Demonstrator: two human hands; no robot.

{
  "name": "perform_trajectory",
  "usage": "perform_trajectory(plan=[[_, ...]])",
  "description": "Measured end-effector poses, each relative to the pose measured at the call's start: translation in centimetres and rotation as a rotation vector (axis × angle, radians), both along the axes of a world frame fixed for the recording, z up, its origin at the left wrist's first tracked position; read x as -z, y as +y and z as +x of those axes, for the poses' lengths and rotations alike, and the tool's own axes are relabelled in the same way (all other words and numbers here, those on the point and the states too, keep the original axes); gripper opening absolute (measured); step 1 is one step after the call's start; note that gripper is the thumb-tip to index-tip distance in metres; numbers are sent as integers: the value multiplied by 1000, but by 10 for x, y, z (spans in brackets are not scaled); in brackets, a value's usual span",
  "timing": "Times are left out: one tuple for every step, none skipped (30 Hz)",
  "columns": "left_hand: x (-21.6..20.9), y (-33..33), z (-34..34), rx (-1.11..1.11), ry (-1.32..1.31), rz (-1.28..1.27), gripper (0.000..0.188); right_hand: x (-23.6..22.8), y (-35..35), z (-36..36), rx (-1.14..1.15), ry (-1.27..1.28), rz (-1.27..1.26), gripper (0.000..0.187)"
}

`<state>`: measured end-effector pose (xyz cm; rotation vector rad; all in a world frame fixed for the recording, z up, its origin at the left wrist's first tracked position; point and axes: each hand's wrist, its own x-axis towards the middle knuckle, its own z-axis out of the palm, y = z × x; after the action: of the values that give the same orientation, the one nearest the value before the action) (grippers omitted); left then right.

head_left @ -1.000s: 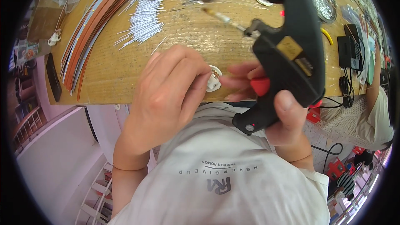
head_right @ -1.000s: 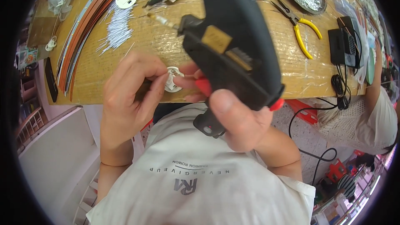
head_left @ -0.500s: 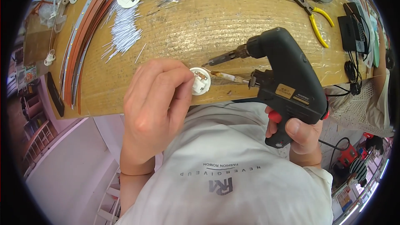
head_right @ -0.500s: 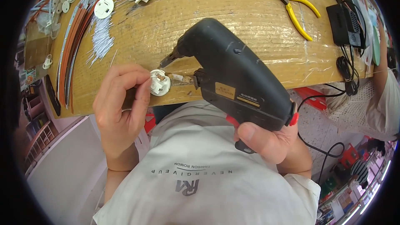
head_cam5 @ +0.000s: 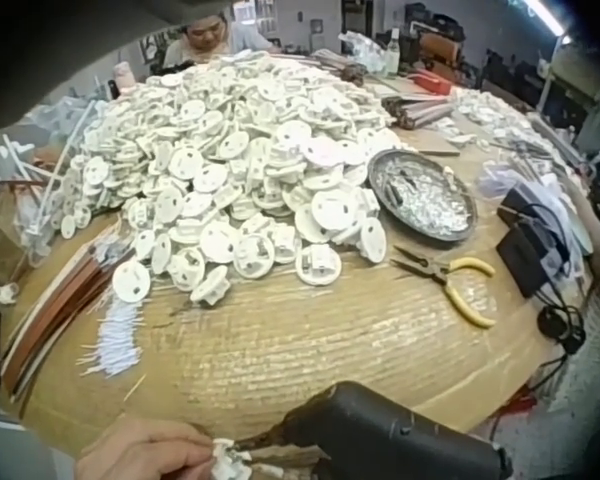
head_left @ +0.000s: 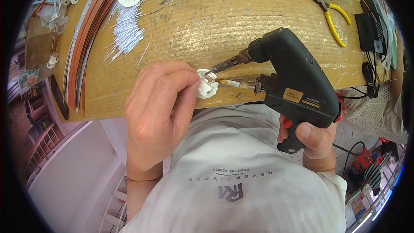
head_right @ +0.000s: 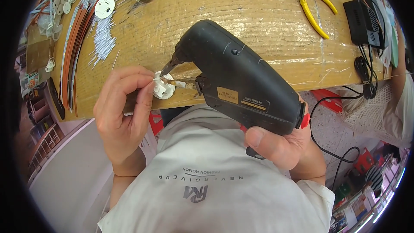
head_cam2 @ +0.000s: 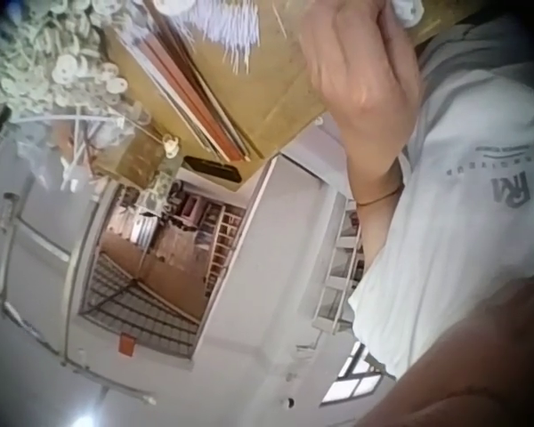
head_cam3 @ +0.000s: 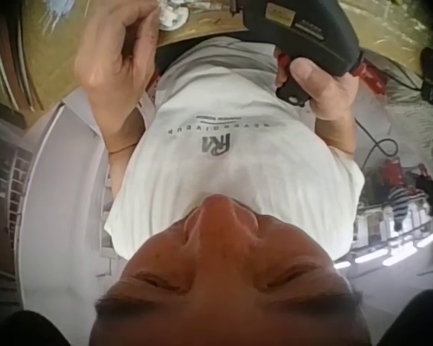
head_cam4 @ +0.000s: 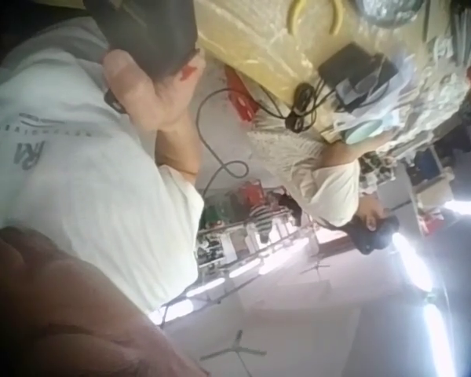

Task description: Attaching plastic housing components to an LED strip using a handheld tool.

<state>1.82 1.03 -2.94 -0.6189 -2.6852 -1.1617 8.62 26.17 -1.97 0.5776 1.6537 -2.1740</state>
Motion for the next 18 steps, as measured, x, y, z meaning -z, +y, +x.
perform_trajectory(plan=[[0,0,0,0,-4,-1,22,0,0,0,2,0,0,79],[-1,0,1,0,-3,-2,22,0,0,0,3,4,-2,79],[-2,0,2,-5,-7,-6,21,-1,1,1,2,6,-3,79],[-3,1,3,-9,-12,-9,21,-2,2,1,-17,39,-54,62],[-3,1,2,-8,-14,-9,21,-2,3,0,-35,68,-104,45],[-2,1,2,-10,-13,-7,21,-1,3,0,-34,66,-103,45],[-2,1,2,-12,-11,-5,21,0,3,0,-33,77,-113,47],[-2,1,2,-14,-11,-5,21,1,2,0,-34,89,-124,49],[-1,0,2,-11,-6,-4,22,0,2,-1,-35,88,-124,49],[0,0,2,-8,-1,-3,22,-1,2,-1,-35,67,-129,52],[-1,0,2,-9,0,-4,22,-1,2,-1,-35,45,-134,55],[-1,0,3,-14,-6,-6,22,-1,2,-1,-36,45,-134,55],[-2,1,3,-19,-11,-9,21,-1,2,-1,-32,50,-128,58],[-1,0,3,-20,-11,-9,21,-1,2,-1,-28,56,-121,61],[-1,0,3,-20,-11,-8,22,0,2,0,-28,56,-121,61],[-1,0,4,-20,-11,-7,22,0,2,0,-29,52,-123,61],[-1,0,3,-20,-11,-7,22,0,2,0,-29,47,-124,62],[-1,0,3,-20,-13,-7,22,0,2,0,-28,47,-124,62]])
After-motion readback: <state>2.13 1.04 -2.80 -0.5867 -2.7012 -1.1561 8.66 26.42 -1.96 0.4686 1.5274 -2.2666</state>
